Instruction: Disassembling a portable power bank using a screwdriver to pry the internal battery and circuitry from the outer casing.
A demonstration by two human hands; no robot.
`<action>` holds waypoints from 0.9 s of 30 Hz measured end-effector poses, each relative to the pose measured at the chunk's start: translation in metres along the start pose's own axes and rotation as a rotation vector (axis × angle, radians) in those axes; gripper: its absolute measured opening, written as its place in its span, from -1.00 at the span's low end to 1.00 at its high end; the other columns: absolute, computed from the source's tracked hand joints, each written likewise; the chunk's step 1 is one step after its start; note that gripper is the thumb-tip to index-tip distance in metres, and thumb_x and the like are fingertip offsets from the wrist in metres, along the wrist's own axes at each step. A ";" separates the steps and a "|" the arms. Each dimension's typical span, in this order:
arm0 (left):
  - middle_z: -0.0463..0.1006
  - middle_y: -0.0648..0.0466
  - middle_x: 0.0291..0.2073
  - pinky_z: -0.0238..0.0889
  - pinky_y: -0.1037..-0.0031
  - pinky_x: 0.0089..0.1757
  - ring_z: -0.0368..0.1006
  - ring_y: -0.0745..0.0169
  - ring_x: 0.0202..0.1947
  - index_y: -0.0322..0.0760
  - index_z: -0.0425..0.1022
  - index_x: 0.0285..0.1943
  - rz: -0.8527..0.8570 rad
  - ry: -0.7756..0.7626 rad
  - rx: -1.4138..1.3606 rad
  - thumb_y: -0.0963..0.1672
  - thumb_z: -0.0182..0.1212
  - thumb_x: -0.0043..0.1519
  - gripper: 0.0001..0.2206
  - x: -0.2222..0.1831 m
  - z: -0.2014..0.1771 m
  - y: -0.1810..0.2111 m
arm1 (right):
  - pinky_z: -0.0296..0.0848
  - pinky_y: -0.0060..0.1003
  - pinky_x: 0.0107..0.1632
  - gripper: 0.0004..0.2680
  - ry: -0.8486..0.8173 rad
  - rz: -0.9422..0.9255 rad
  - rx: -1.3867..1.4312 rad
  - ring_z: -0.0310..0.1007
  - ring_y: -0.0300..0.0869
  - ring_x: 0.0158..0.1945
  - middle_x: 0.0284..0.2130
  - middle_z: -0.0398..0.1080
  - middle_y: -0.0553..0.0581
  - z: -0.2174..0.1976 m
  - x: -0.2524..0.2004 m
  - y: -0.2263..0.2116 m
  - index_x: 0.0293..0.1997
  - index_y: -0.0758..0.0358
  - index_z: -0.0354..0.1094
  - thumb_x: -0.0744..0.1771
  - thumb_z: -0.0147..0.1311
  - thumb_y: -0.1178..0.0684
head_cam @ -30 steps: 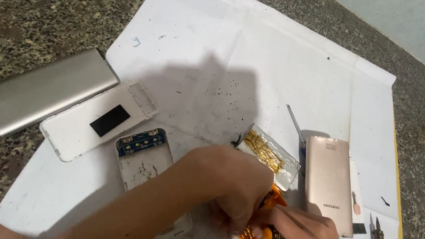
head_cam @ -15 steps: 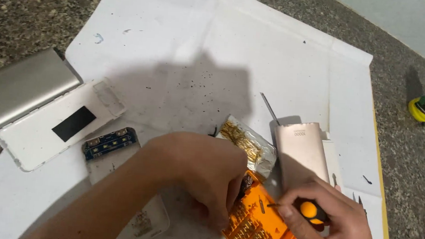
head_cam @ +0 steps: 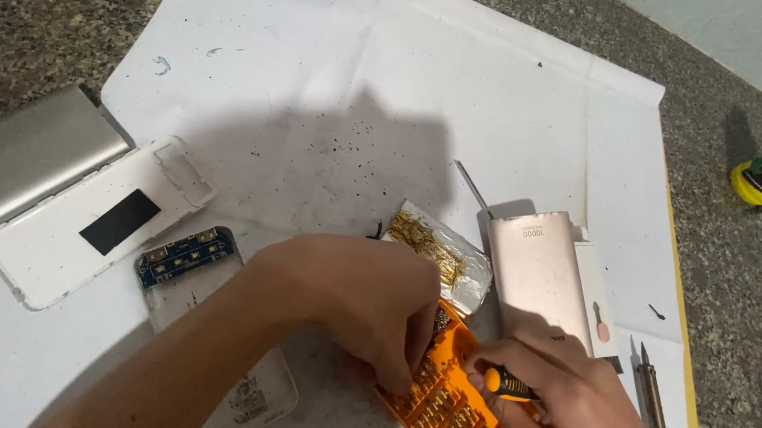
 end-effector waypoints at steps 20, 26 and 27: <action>0.57 0.21 -0.23 0.23 0.35 -0.31 0.43 0.23 -0.24 -0.04 0.45 -0.25 -0.101 0.064 -0.028 -0.06 0.36 0.13 -0.84 -0.001 -0.002 -0.010 | 0.28 -0.24 -0.40 -0.72 -0.199 -0.195 0.152 0.31 -0.14 -0.36 -0.31 0.53 -0.16 0.000 0.010 -0.036 -0.24 -0.27 0.53 0.37 -0.08 -0.44; 0.55 0.16 -0.21 0.21 0.36 -0.33 0.39 0.21 -0.24 -0.06 0.44 -0.23 -0.116 0.050 -0.116 -0.17 0.25 0.13 -0.88 0.000 -0.001 -0.013 | 0.29 -0.26 -0.42 -0.79 -0.168 -0.236 0.077 0.30 -0.15 -0.38 -0.37 0.45 -0.22 0.000 0.012 -0.041 -0.33 -0.30 0.46 0.38 -0.04 -0.35; 0.55 0.17 -0.21 0.23 0.36 -0.32 0.40 0.21 -0.23 -0.07 0.45 -0.23 -0.103 0.051 -0.117 -0.17 0.27 0.13 -0.89 0.000 0.000 -0.013 | 0.27 -0.27 -0.40 -0.78 -0.151 -0.256 0.070 0.27 -0.15 -0.39 -0.40 0.41 -0.21 -0.002 0.013 -0.043 -0.38 -0.31 0.41 0.39 -0.07 -0.34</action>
Point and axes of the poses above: each hand's wrist, its own x-axis towards the middle knuckle, its own z-axis out of the palm, y = z × x, the point moved 7 cm from there along x, towards the middle knuckle
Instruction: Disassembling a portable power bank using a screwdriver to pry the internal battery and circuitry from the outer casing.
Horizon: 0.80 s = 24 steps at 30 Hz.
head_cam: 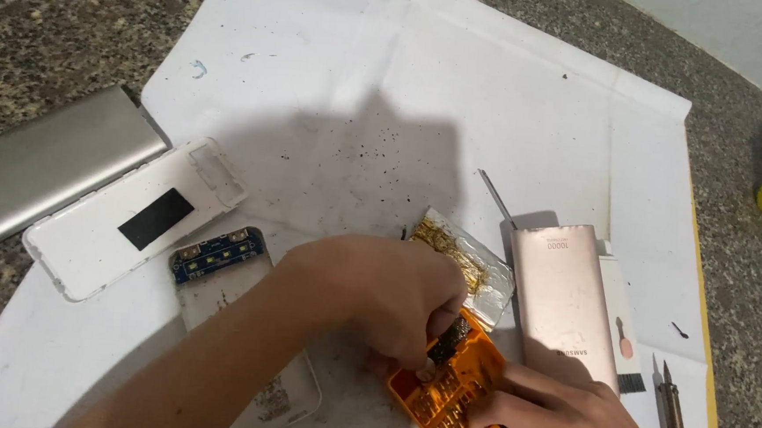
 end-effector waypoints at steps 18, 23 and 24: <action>0.61 0.11 -0.23 0.30 0.33 -0.38 0.48 0.16 -0.26 -0.16 0.53 -0.24 0.068 0.021 0.040 -0.17 0.29 0.11 -0.91 0.002 0.000 0.003 | 0.09 -0.51 -0.39 -0.75 0.438 0.362 0.055 0.26 -0.39 -0.58 -0.58 0.32 -0.13 -0.029 -0.003 -0.025 -0.74 -0.08 0.35 0.25 0.20 -0.07; 0.59 0.09 -0.29 0.27 0.35 -0.41 0.47 0.16 -0.31 -0.20 0.52 -0.29 0.076 0.024 0.031 -0.21 0.22 0.10 -0.94 0.000 0.000 0.004 | 0.19 -0.42 -0.36 -0.75 0.416 0.236 0.112 0.29 -0.31 -0.48 -0.50 0.37 -0.07 -0.014 0.010 -0.019 -0.55 -0.02 0.47 0.33 0.01 -0.18; 0.57 0.04 -0.33 0.25 0.36 -0.43 0.46 0.13 -0.35 -0.27 0.51 -0.30 0.074 0.013 0.023 -0.24 0.17 0.12 -0.95 -0.003 0.000 0.005 | 0.22 -0.39 -0.34 -0.72 0.410 0.190 0.112 0.31 -0.26 -0.46 -0.48 0.36 -0.02 -0.011 0.012 -0.020 -0.50 0.01 0.48 0.34 -0.05 -0.22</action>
Point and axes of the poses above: each hand's wrist, its own x-axis towards the middle knuckle, its own z-axis out of the palm, y = z × x, the point moved 7 cm from there along x, towards the middle knuckle
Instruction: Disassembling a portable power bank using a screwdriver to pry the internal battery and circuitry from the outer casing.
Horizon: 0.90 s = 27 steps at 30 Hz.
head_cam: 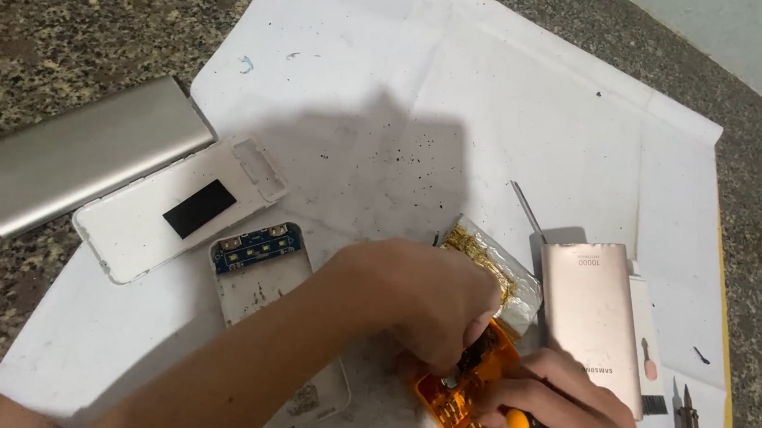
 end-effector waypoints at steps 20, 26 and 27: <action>0.59 0.08 -0.28 0.29 0.37 -0.38 0.48 0.16 -0.29 -0.19 0.54 -0.28 0.025 -0.007 0.019 -0.22 0.17 0.11 -0.92 0.003 0.000 -0.001 | 0.30 -0.31 -0.32 -0.85 -0.042 -0.086 -0.053 0.37 -0.21 -0.43 -0.39 0.46 -0.03 0.005 0.002 0.002 -0.36 -0.06 0.63 0.28 0.14 -0.14; 0.65 0.19 -0.20 0.33 0.44 -0.24 0.52 0.30 -0.18 -0.13 0.61 -0.14 0.083 -0.035 0.013 -0.11 0.29 0.09 -0.82 -0.012 -0.004 0.008 | 0.19 -0.42 -0.48 -0.90 0.100 0.110 0.045 0.26 -0.34 -0.56 -0.52 0.52 -0.08 -0.015 0.004 0.007 -0.28 0.09 0.66 0.25 0.22 0.04; 0.67 0.18 -0.27 0.35 0.50 -0.25 0.53 0.34 -0.22 -0.16 0.67 -0.11 0.064 -0.047 0.013 -0.09 0.31 0.11 -0.80 -0.014 -0.003 0.009 | 0.13 -0.45 -0.58 -0.92 0.146 0.271 0.061 0.20 -0.40 -0.68 -0.59 0.49 -0.11 -0.020 0.000 0.018 -0.34 0.06 0.70 0.22 0.29 0.11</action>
Point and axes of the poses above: each hand's wrist, its own x-axis towards the middle knuckle, its own z-axis out of the palm, y = z × x, the point moved 7 cm from there along x, towards the middle knuckle
